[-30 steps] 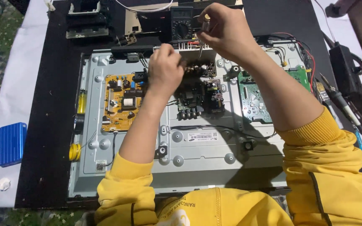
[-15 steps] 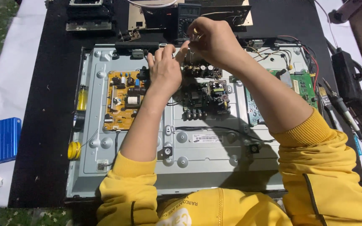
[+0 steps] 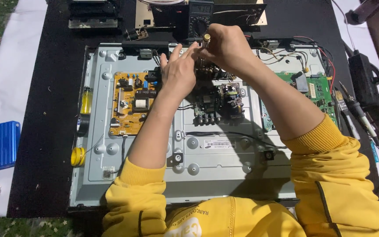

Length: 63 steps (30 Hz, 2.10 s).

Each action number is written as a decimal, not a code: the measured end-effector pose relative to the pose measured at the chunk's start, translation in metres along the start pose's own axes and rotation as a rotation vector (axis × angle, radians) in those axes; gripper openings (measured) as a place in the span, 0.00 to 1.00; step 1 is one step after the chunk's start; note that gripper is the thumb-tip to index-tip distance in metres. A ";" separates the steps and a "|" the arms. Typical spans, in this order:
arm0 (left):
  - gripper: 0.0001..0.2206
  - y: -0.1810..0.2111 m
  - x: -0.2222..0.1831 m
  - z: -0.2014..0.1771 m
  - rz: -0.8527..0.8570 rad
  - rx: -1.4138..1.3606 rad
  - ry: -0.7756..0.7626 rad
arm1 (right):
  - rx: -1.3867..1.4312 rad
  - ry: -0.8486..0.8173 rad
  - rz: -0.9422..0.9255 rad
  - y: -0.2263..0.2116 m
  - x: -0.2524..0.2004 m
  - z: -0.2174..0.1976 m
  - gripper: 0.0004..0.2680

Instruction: Disassembling a television by removing screws from circuit boards and disconnecting internal wiring harnesses.

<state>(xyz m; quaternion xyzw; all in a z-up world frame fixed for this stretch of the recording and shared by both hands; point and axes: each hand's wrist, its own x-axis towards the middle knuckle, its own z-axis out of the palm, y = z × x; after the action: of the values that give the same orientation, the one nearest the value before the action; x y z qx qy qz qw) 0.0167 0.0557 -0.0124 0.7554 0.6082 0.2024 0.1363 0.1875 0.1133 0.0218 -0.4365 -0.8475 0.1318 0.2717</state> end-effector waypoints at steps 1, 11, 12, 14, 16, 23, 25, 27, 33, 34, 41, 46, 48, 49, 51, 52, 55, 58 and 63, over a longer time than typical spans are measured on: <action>0.22 0.003 0.000 -0.003 -0.017 0.017 -0.018 | 0.003 0.009 -0.002 0.002 0.000 0.001 0.18; 0.16 0.002 0.002 -0.001 0.038 0.147 -0.038 | 0.054 -0.220 -0.112 -0.029 0.001 -0.032 0.05; 0.20 0.002 0.001 -0.001 0.007 0.084 -0.029 | 0.063 -0.216 -0.186 -0.032 0.001 -0.035 0.05; 0.28 0.001 -0.001 -0.001 -0.025 0.021 -0.020 | 0.072 -0.211 -0.261 -0.031 0.001 -0.032 0.06; 0.30 0.000 -0.001 0.000 0.012 0.020 0.003 | 0.045 -0.137 -0.269 -0.022 0.001 -0.022 0.05; 0.16 0.002 0.000 0.000 0.045 0.183 -0.056 | -0.227 0.048 -0.040 0.009 0.002 0.008 0.18; 0.11 0.006 -0.005 -0.006 0.071 0.151 -0.028 | -0.232 -0.001 0.060 0.007 0.003 0.010 0.17; 0.14 0.006 -0.003 -0.006 0.044 0.140 -0.044 | -0.218 -0.093 0.053 -0.009 0.002 -0.006 0.17; 0.26 -0.004 -0.004 0.004 0.069 0.043 0.045 | -0.123 -0.105 0.226 -0.030 0.001 -0.056 0.06; 0.27 -0.002 -0.005 0.002 0.086 0.071 0.039 | -0.207 -0.038 0.123 -0.017 0.000 -0.055 0.06; 0.29 -0.003 -0.004 0.008 0.100 0.183 0.008 | -0.201 -0.082 0.118 -0.006 -0.004 -0.027 0.08; 0.32 -0.002 -0.005 0.007 0.093 0.154 -0.002 | -0.240 -0.164 0.199 -0.006 -0.001 -0.018 0.07; 0.33 -0.001 -0.008 0.005 0.095 0.144 -0.005 | -0.234 -0.149 0.183 -0.004 -0.003 -0.016 0.08; 0.33 0.000 -0.009 0.003 0.098 0.135 -0.001 | -0.231 -0.129 0.162 -0.004 -0.003 -0.017 0.08; 0.33 -0.001 -0.007 0.005 0.092 0.138 -0.006 | -0.226 -0.164 0.153 -0.008 -0.004 -0.021 0.08; 0.32 -0.002 -0.006 0.007 0.085 0.141 -0.012 | -0.221 -0.200 0.145 -0.010 -0.004 -0.023 0.07; 0.35 -0.002 -0.006 0.007 0.079 0.142 -0.021 | -0.230 -0.310 0.194 -0.024 -0.004 -0.033 0.13; 0.32 -0.001 -0.006 0.006 0.082 0.146 -0.017 | -0.232 -0.148 0.186 -0.006 -0.004 -0.016 0.15; 0.22 0.000 -0.003 0.005 0.052 0.148 -0.067 | -0.362 0.059 0.137 0.018 0.000 0.003 0.16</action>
<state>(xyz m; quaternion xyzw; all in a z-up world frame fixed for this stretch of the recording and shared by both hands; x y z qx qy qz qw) 0.0181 0.0527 -0.0169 0.7853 0.5967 0.1350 0.0954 0.1983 0.1238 0.0110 -0.5386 -0.8174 -0.0172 0.2038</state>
